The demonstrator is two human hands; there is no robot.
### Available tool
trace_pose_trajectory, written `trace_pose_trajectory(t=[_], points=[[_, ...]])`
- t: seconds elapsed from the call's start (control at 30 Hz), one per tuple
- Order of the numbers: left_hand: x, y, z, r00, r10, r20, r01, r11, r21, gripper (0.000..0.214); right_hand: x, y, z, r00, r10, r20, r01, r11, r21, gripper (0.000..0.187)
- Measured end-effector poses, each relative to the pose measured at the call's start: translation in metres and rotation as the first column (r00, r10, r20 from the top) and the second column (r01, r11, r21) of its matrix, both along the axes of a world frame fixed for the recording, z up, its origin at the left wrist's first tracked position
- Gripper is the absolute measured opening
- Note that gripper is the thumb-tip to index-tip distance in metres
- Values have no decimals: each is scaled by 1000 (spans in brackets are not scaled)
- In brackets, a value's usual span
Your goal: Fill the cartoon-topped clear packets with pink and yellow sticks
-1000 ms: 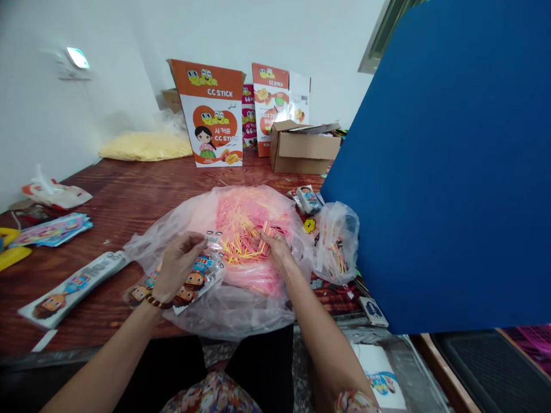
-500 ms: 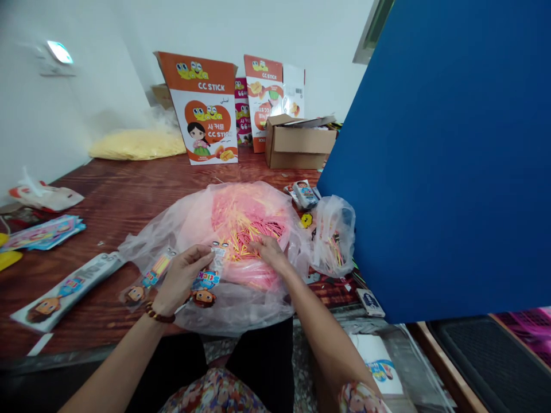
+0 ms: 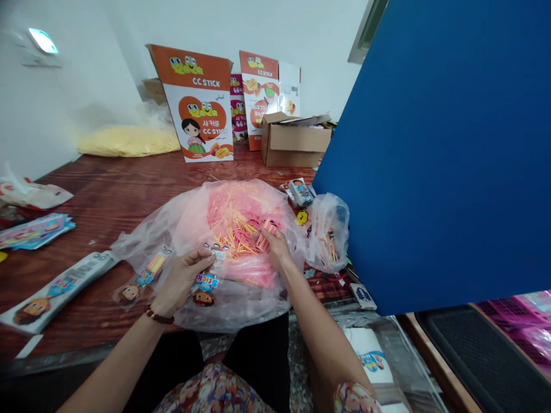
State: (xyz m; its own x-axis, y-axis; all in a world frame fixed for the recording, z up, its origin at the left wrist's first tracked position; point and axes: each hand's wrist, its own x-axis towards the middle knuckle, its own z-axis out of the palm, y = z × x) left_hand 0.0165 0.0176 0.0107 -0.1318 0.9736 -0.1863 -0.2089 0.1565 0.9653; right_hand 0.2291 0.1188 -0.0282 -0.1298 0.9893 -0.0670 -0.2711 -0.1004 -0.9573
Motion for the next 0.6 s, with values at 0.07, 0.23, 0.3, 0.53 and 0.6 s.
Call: trace_pose_trajectory(t=[0.07, 0.23, 0.3, 0.53, 0.6], points=[[2, 5, 1, 998, -40, -51, 40, 999, 2, 28, -2, -3, 13, 997, 56, -51, -56, 998, -1, 37], [1, 15, 2, 973, -145, -182, 150, 988, 17, 26, -13, -13, 47, 961, 185, 205, -225, 954, 195, 33], [-1, 18, 5, 959, -178, -221, 185, 983, 12, 26, -17, -17, 57, 895, 192, 402, -325, 899, 293, 30], [-5, 16, 14, 904, -253, -344, 282, 959, 35, 26, -28, -25, 65, 704, 145, 695, -555, 723, 411, 12], [-6, 15, 12, 883, -285, -372, 317, 948, 26, 28, -27, -26, 64, 700, 174, 693, -560, 735, 382, 10]])
